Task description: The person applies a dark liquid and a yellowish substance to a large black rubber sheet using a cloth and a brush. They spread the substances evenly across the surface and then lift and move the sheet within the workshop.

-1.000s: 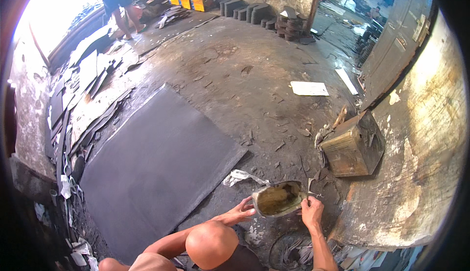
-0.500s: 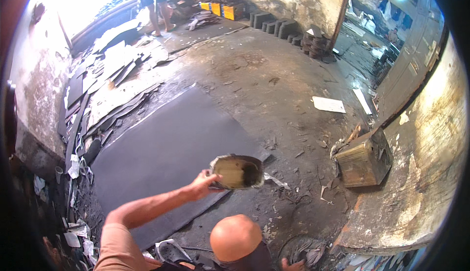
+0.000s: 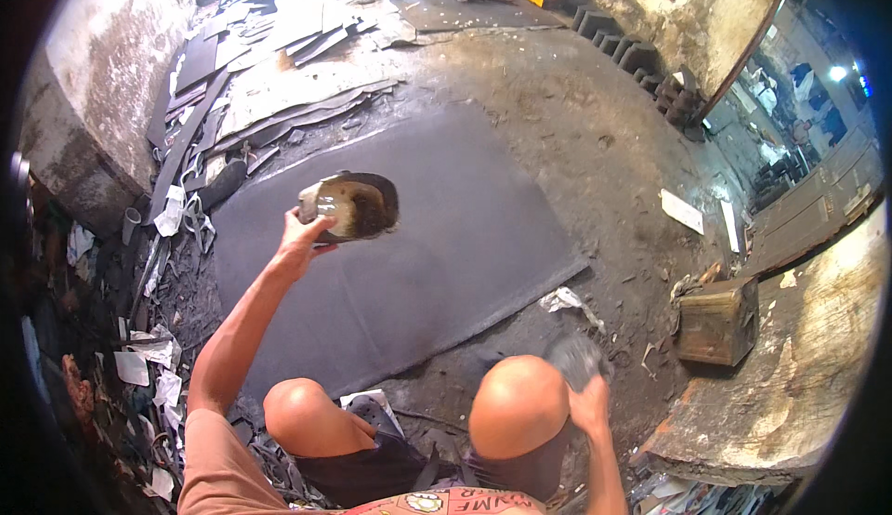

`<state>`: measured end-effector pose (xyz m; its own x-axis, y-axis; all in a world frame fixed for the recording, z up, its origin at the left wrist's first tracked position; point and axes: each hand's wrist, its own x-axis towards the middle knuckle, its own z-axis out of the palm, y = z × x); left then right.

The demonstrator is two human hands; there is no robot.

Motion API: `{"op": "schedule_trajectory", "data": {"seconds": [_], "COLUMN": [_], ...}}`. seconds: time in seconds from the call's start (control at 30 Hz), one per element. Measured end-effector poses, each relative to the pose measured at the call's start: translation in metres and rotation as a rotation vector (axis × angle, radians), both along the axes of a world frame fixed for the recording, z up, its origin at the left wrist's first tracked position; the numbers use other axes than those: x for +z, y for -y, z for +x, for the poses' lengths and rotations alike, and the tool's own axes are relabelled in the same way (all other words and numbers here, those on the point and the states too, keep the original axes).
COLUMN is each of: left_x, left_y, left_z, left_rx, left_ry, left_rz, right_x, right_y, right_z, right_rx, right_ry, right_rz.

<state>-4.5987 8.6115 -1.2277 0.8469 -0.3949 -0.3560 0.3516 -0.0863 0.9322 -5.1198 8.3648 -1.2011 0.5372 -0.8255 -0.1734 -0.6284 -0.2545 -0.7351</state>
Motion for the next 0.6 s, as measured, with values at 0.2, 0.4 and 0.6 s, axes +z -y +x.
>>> {"op": "schedule_trajectory", "data": {"seconds": [0.2,0.4,0.6], "left_x": [-0.004,-0.030,-0.046], "left_y": [-0.032,-0.026,-0.017], "left_z": [0.014,0.018,0.033], "left_rx": [0.138,0.225,0.260], "left_ry": [0.101,0.221,0.360], "left_rz": [0.092,0.226,0.354], "right_x": [-0.080,-0.162,-0.183], "right_y": [0.040,0.042,0.036], "right_z": [0.162,0.256,0.250], "right_rx": [0.447,0.703,0.575], "right_ry": [0.024,-0.081,0.023], "right_rz": [-0.316,-0.443,-0.478]}}
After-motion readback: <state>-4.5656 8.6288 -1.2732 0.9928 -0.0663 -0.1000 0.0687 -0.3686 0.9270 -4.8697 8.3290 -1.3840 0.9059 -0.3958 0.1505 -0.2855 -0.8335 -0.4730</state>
